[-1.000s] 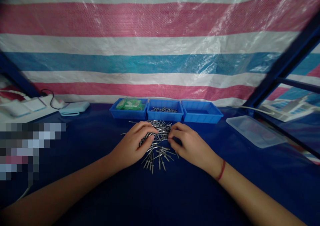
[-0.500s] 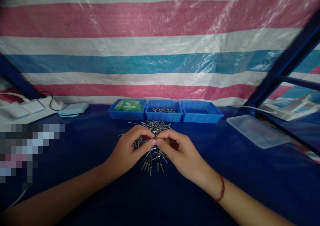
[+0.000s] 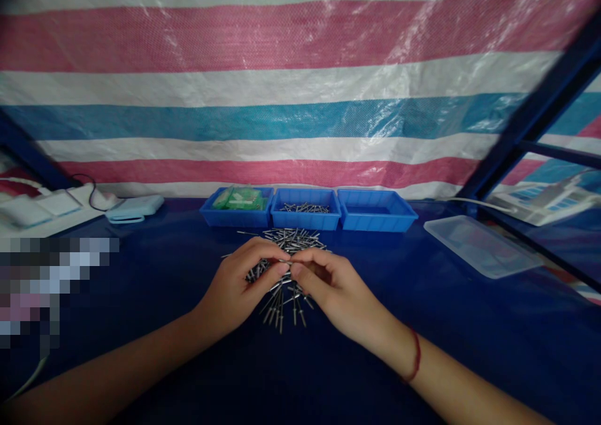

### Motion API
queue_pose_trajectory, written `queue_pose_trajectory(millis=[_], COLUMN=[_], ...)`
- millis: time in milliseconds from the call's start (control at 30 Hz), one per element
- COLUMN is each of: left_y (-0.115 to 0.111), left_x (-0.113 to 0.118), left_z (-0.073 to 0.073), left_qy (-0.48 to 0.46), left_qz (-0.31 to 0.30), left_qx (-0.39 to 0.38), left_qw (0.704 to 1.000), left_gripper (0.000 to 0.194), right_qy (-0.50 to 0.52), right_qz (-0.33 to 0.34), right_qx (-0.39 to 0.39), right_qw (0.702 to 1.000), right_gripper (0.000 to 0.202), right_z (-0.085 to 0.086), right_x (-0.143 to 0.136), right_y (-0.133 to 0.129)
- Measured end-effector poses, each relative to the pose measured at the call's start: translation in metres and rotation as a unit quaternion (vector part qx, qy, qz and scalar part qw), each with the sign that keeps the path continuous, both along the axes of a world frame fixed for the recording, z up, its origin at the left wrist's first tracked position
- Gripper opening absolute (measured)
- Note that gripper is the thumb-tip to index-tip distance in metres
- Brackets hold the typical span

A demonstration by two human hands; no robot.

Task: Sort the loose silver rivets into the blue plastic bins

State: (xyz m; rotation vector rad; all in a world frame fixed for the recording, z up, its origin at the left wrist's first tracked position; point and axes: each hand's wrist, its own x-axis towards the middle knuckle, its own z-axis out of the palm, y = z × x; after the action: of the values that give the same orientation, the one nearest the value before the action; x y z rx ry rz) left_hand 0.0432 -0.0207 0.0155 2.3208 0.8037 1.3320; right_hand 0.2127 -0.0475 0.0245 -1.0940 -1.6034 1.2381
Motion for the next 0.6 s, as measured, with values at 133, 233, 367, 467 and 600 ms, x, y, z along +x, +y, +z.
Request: queue_pose_trajectory(millis=[133,233,367,467,600], left_y=[0.0003,0.0006,0.0013,0.002,0.0022], left_x=[0.0003,0.0005,0.0005,-0.0001,-0.0007], left_z=[-0.0006,-0.0011,-0.0009,-0.0014,-0.0023], left_qy=[0.002,0.003,0.006,0.007,0.01], left_qz=[0.005,0.007,0.012,0.011,0.005], left_qx=[0.005,0.007,0.008,0.011,0.001], left_qw=[1.0,1.0,1.0,1.0,1.0], left_gripper=[0.008,0.009,0.009,0.009,0.009], right_qy=[0.022,0.039,0.051,0.068,0.094], right_qz=[-0.016,-0.025,-0.031,-0.031,-0.028], right_qx=[-0.002,-0.009,-0.01,-0.002,0.007], right_qw=[1.0,0.999,0.998,0.997,0.995], right_gripper=[0.016,0.019,0.019,0.016,0.012], right_z=[-0.0009,-0.0034,-0.0048,-0.0027,0.0017], right_x=[0.0007,0.0017,0.0026,0.0023,0.0018], right_y=[0.0008,0.0012,0.0011,0.0006,-0.0012])
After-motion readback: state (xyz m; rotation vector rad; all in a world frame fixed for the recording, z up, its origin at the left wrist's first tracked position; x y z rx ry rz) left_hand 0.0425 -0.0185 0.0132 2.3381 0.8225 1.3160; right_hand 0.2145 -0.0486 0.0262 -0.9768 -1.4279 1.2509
